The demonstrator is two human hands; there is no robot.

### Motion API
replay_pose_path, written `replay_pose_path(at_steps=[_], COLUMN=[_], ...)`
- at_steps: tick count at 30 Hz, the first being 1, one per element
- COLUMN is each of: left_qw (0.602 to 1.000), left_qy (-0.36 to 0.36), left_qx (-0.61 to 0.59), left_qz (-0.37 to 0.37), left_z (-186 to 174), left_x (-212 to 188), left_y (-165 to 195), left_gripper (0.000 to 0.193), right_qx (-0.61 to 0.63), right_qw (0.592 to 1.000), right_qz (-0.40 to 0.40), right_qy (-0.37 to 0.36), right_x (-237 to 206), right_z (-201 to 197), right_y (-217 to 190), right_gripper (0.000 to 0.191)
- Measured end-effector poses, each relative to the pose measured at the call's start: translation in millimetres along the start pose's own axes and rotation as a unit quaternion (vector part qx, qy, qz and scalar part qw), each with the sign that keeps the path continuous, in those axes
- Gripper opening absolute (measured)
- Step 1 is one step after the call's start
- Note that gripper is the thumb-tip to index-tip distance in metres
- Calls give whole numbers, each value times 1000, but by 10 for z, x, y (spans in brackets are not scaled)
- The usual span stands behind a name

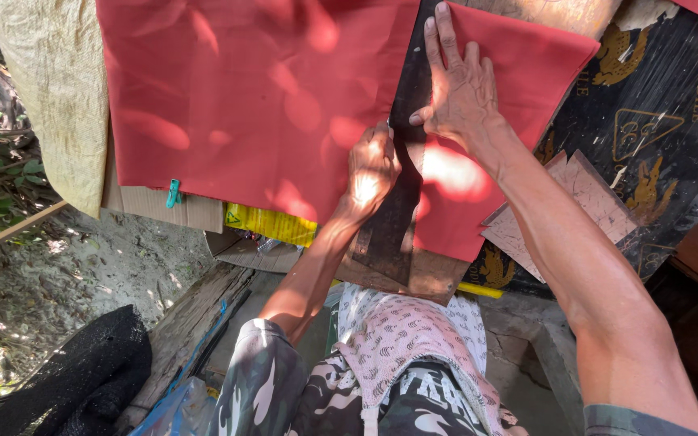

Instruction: The person cuts red fabric into rectangular pieces with scissors at an outdoor table. They align a long steel straightedge and a cardboard template on the fabric, hold the guide in place, cut along it, then reposition the fabric and repeat the cutting on other sections.

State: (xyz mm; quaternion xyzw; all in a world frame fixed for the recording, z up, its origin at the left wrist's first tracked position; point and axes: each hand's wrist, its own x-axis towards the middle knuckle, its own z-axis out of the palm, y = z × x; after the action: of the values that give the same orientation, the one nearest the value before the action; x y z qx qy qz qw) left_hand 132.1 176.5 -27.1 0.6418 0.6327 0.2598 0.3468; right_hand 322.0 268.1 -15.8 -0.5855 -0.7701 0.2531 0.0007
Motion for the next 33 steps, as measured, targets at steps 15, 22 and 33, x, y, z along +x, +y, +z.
replay_pose_path(at_steps=[15,22,33], left_qw=[999,1000,1000], left_qy=[24,11,4], left_qx=[7,7,-20], left_qz=[31,27,17], left_z=[108,85,-3], left_x=[26,43,-285], left_y=[-113,-98,-168], left_gripper=[7,6,5], right_qx=[64,-3,-66], right_qw=[997,996,995], right_qz=[45,76,60], right_qy=[9,-39,-47], right_x=[-1186,-1118,-1115], right_z=[558,613,655], right_y=[-849,-899,-892], right_gripper=[130,138,136])
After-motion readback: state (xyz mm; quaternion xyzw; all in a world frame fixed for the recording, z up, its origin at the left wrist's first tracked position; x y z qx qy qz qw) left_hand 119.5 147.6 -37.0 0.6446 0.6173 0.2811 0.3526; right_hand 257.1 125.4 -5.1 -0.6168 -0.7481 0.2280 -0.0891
